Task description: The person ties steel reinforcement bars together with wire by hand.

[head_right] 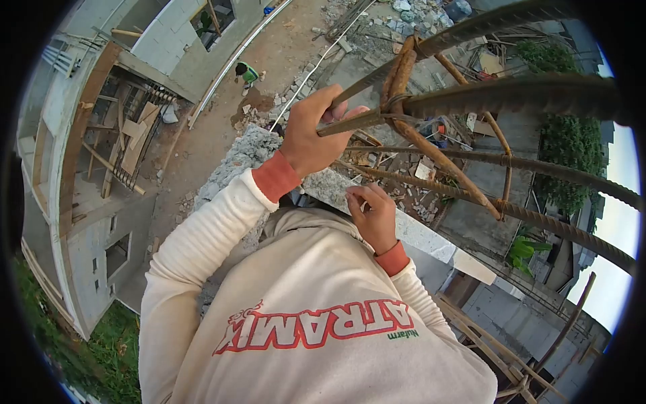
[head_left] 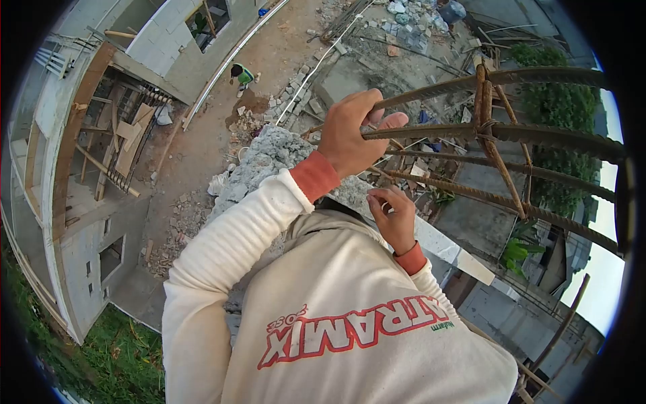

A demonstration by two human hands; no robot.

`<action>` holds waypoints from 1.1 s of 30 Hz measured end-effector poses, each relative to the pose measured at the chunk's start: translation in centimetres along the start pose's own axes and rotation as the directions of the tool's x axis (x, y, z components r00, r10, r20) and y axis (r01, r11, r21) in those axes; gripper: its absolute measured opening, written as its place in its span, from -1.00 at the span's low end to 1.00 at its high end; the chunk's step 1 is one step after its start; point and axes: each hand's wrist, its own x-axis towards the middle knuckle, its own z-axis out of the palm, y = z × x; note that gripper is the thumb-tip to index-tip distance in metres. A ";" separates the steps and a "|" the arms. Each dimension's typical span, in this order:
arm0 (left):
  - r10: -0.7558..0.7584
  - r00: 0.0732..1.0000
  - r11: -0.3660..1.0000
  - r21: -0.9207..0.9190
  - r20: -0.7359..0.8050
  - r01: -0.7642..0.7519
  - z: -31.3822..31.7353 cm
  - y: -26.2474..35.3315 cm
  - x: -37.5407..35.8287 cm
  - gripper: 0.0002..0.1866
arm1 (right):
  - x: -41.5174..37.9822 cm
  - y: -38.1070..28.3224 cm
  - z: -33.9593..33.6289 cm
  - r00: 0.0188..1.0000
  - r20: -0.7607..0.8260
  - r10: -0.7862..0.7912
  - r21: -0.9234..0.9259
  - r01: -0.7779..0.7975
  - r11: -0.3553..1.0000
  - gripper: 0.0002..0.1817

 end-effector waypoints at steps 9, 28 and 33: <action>-0.019 1.000 0.999 -0.026 -0.024 0.018 -0.1 0.3 -0.3 -0.54 | 1.6 1.2 5.5 0.996 0.050 -0.077 -0.067 0.081 0.995 -0.80; -0.054 0.997 0.995 -0.089 -0.059 0.049 0.0 -0.3 -0.9 -0.71 | 0.1 6.8 -1.5 0.979 -0.020 0.201 0.340 -0.182 0.923 -0.37; -0.070 0.994 0.991 -0.121 -0.078 0.060 0.0 -0.2 -1.0 -0.72 | 4.6 0.6 -1.4 0.999 -0.038 -0.017 0.471 0.033 0.881 -0.11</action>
